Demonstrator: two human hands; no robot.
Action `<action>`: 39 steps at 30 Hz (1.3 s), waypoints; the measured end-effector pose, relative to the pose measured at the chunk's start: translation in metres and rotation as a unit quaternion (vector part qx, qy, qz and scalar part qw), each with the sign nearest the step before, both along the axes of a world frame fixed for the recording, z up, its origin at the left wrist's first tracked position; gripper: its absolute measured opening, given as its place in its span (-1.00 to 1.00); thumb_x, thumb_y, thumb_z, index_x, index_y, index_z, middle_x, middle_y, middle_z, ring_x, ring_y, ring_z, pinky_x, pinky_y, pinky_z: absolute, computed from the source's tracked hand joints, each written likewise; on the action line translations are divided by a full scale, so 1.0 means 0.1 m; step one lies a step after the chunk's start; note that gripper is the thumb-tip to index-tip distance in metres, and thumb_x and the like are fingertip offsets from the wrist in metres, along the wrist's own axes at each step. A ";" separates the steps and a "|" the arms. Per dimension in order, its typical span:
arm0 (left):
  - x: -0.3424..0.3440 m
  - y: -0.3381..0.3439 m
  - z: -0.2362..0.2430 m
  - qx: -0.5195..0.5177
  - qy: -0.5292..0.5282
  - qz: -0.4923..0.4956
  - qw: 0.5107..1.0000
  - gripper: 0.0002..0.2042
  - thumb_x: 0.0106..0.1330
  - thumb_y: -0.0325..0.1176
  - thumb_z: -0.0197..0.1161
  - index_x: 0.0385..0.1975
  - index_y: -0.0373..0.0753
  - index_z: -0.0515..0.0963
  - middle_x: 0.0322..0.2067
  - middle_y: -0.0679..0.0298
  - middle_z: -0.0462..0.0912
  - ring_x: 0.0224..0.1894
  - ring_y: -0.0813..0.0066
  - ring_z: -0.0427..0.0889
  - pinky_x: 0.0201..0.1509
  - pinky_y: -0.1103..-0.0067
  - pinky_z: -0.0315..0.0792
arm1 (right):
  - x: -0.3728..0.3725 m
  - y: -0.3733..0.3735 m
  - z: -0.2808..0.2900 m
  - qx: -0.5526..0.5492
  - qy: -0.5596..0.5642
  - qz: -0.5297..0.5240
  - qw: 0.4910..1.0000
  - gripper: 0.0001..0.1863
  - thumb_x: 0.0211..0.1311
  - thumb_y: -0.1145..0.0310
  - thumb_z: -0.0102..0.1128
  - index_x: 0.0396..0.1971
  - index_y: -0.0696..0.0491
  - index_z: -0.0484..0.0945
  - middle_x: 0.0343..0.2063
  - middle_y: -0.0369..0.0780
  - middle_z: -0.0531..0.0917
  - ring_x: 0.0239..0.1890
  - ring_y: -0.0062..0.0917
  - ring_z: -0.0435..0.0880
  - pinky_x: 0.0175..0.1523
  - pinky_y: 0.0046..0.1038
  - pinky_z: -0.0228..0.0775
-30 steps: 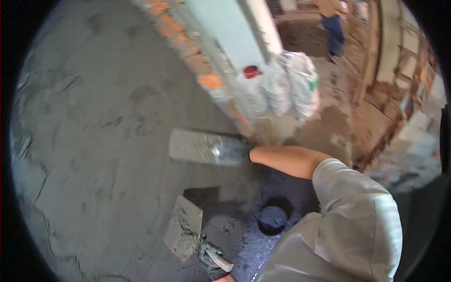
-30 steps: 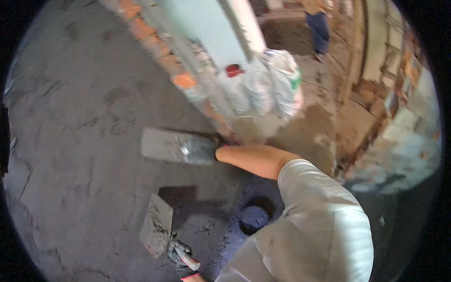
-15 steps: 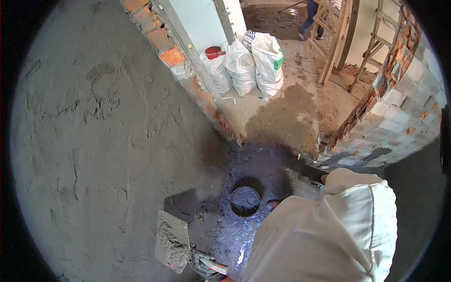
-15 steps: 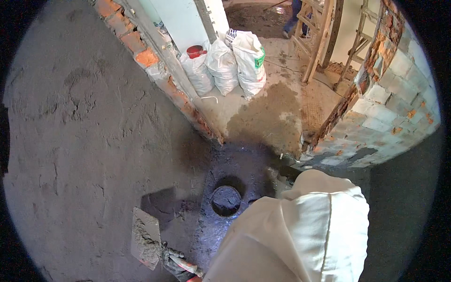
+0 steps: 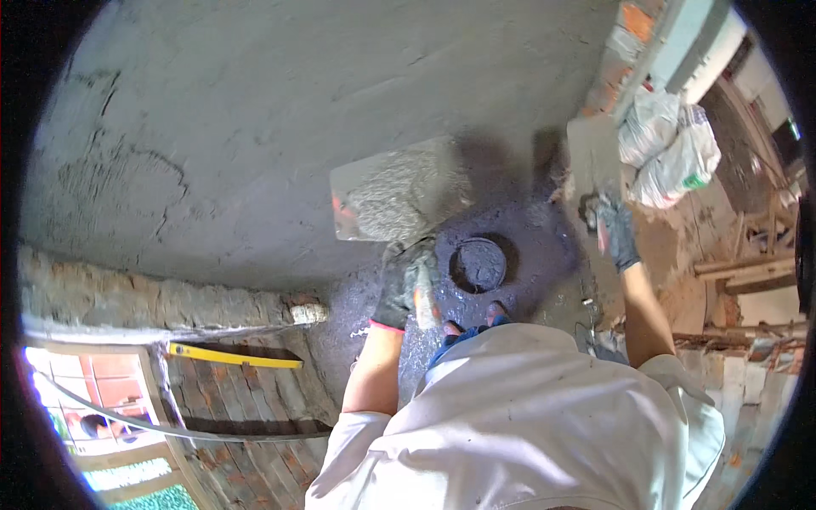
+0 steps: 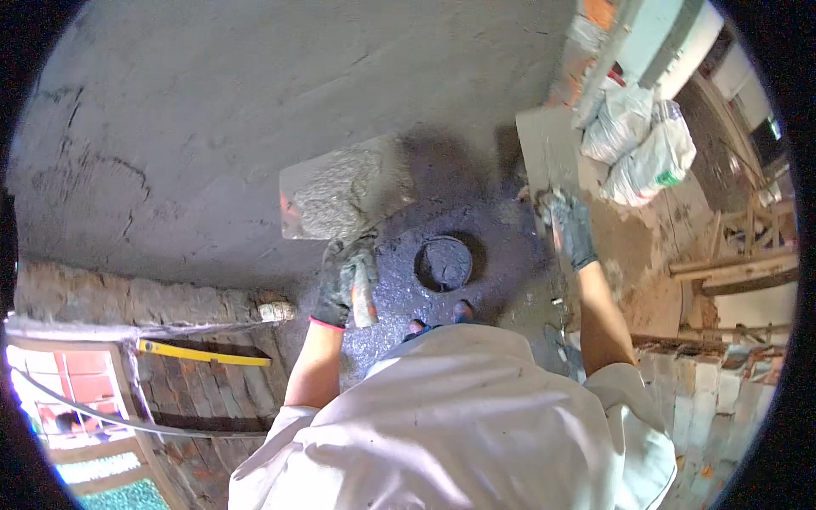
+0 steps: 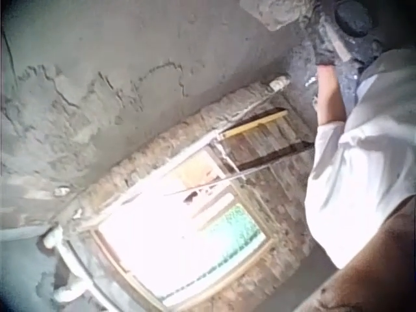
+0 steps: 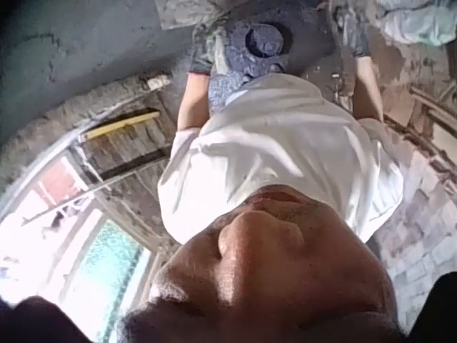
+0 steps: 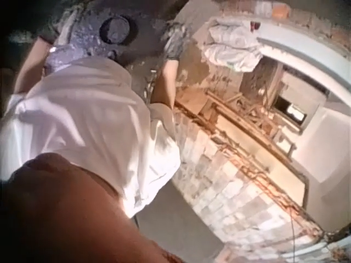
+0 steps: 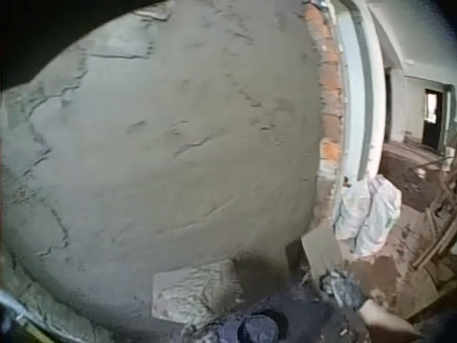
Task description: Applying and smoothing mortar onto a brick wall using a trowel and a hawk.
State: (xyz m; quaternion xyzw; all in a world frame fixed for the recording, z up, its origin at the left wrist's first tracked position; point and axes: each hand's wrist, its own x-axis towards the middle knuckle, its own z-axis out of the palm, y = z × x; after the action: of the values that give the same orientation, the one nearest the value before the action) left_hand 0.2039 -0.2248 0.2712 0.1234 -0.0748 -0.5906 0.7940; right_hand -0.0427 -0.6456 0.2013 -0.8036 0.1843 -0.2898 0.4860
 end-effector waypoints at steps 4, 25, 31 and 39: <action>-0.07 -0.03 0.25 0.292 -0.289 0.175 0.895 -0.78 0.25 -0.36 0.08 -0.17 -0.31 0.51 -0.37 0.21 0.58 -0.40 0.44 0.52 -0.37 0.52 0.42 | 0.90 1.10 1.82 0.170 0.107 0.157 0.967 -0.53 0.21 0.24 0.09 0.08 0.14 0.35 -0.22 -0.21 0.59 -0.36 -0.45 0.62 -0.35 -0.41 0.46; 0.38 -0.87 1.07 0.186 -0.515 0.302 0.781 -0.75 0.31 -0.24 0.00 -0.19 -0.26 0.49 -0.50 0.29 0.50 -0.49 0.34 0.51 -0.45 0.40 0.39 | 2.47 1.84 3.16 -0.699 -0.173 -0.001 0.694 -0.82 0.03 0.30 0.10 -0.33 -0.08 0.56 -0.56 -0.17 0.53 -0.49 -0.38 0.57 -0.43 -0.33 0.40; 0.07 -1.02 1.69 0.115 -0.207 0.179 0.955 -0.74 0.32 -0.17 0.03 -0.18 -0.23 0.45 -0.63 0.36 0.43 -0.70 0.45 0.42 -0.65 0.50 0.34 | 1.86 1.15 3.68 -0.657 -0.036 0.034 0.753 -0.59 -0.07 0.38 0.05 -0.16 0.22 0.44 -0.65 -0.17 0.54 -0.68 -0.31 0.51 -0.52 -0.25 0.39; -0.02 -1.97 2.48 0.200 -0.502 0.224 0.811 -0.86 0.13 -0.48 0.26 -0.34 -0.29 0.47 -0.61 0.27 0.52 -0.70 0.52 0.49 -0.69 0.56 0.44 | 2.07 0.23 4.79 -0.746 -0.190 -0.069 0.634 -0.56 -0.03 0.31 0.06 -0.11 0.21 0.53 -0.77 -0.10 0.52 -0.73 -0.29 0.52 -0.59 -0.22 0.33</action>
State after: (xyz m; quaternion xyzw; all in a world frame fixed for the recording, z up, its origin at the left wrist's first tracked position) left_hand 0.2016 -0.4220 0.5197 0.5718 -0.3136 -0.2541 0.7142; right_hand 0.1644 -0.6223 0.6807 -0.8047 -0.1365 -0.5072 -0.2766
